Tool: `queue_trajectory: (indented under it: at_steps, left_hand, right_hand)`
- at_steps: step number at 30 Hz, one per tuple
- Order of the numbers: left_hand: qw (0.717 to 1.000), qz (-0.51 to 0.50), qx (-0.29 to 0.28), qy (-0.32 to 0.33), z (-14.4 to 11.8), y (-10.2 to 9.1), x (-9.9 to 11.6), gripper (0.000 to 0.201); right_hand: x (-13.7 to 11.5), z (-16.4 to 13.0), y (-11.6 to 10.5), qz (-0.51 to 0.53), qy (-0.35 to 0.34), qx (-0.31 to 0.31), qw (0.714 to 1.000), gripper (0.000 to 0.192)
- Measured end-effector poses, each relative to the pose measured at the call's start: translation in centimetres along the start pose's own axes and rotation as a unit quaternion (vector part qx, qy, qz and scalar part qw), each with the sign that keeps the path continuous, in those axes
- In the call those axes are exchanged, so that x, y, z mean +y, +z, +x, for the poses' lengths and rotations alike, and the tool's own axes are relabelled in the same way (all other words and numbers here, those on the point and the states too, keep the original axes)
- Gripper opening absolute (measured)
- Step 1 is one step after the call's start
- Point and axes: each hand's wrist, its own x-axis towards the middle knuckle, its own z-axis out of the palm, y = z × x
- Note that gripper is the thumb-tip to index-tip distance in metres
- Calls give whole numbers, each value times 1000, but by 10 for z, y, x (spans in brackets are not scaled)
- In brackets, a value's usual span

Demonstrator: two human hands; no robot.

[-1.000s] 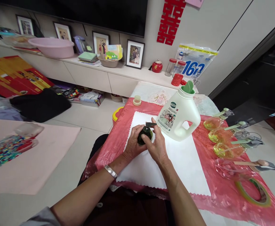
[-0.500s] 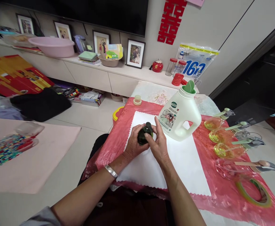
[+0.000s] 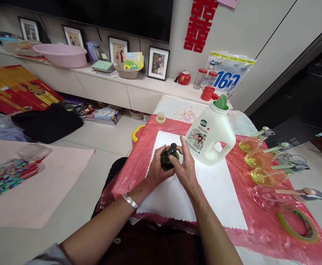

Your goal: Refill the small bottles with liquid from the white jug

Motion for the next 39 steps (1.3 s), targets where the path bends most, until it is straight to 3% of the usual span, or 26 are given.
queue_trajectory:
  at_steps: [4,7,11,14,20,26,35,39]
  left_hand:
    - [1000,4,-7,4,0,0,0,85]
    - [1000,-4,-3,4,-1,-1,-1,85]
    - [1000,-19,-6,-20,-2,0,-1,89]
    - [998,-29,-18,-46,-4,1,-2,93]
    - [998,-31,-18,-58,-4,1,-2,95]
    - [999,-26,-12,-37,-5,2,-4,95]
    - [997,-38,-24,-69,-7,-3,-16,90]
    - [997,-13,-22,-73,-6,-5,-18,92]
  right_hand:
    - [-1,6,3,-39,10,37,999,91]
    - [-6,6,0,-36,6,13,999,98]
    - [-5,2,-8,1,-9,-27,1000,87]
    - [2,2,-8,8,-7,-6,1000,83]
    - [8,7,-5,-4,3,42,999,92]
    - [2,9,-9,5,10,-29,1000,87]
    - [-1,11,10,-72,46,48,995,81]
    - [-13,10,8,-105,51,36,993,70]
